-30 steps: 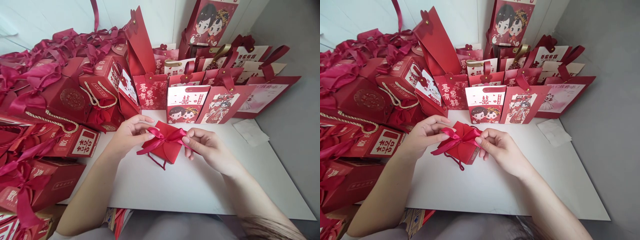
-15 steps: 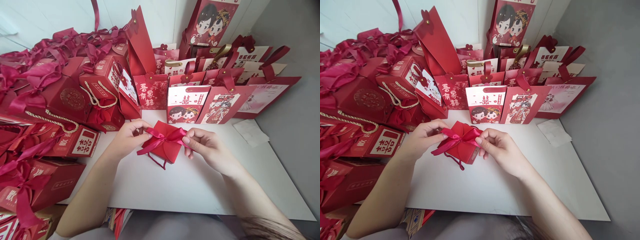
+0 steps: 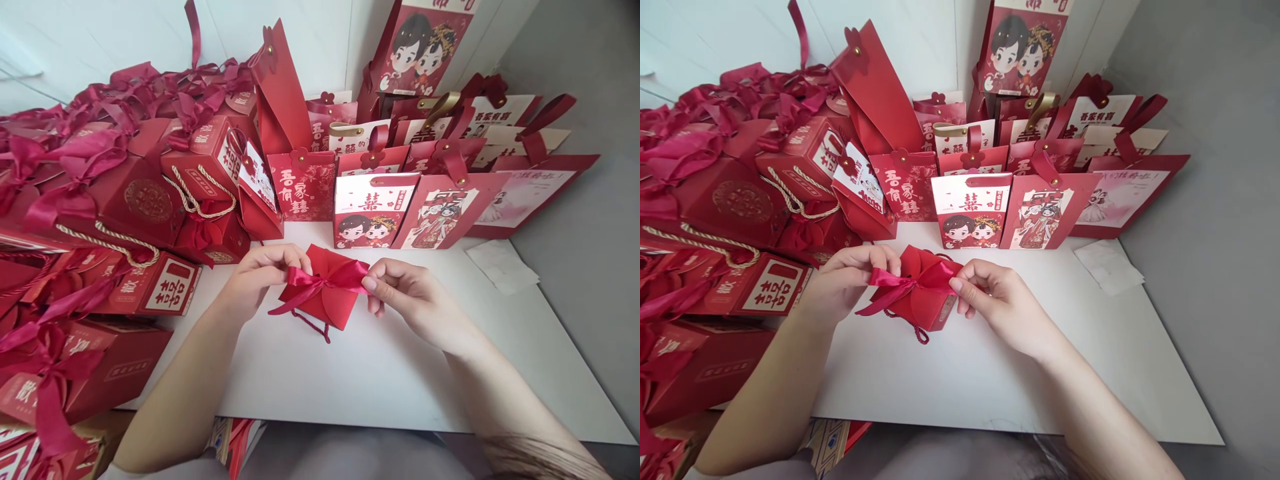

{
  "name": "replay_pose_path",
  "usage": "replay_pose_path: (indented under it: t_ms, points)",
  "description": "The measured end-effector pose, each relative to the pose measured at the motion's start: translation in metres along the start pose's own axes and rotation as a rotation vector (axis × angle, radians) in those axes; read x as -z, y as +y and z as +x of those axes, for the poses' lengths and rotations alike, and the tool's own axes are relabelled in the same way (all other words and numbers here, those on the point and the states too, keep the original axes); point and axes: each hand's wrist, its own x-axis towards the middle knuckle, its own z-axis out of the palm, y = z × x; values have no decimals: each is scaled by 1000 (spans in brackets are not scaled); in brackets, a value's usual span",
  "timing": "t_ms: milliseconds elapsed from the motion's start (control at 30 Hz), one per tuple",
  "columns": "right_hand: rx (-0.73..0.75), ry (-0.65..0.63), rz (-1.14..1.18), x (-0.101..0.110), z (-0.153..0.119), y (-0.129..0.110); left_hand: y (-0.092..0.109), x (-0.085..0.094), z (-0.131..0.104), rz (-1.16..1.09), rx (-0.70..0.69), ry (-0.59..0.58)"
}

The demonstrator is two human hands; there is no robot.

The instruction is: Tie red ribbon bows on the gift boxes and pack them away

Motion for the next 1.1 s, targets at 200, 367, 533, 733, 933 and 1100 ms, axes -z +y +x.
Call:
replay_pose_path:
  t_ms: [200, 367, 533, 733, 933, 1100]
  points:
    - [-13, -44, -30, 1, -3, 1, -3, 3, 3, -27, -65, -26]
    - [-44, -70, -18, -1, -7, -4, -9, 4, 4, -51, -126, -77]
    - [-19, -54, -29, -11, -6, -13, -13, 4, 2, 29, -86, -61]
    - [10, 70, -136, -29, -9, -11, -15, 4, 2, 173, -53, -47]
    - [2, 108, -97, -34, -9, -4, -16, 3, 3, 192, -93, -21]
    - [39, 144, -72, -37, -7, 3, -17, 2, 2, 189, -136, -49]
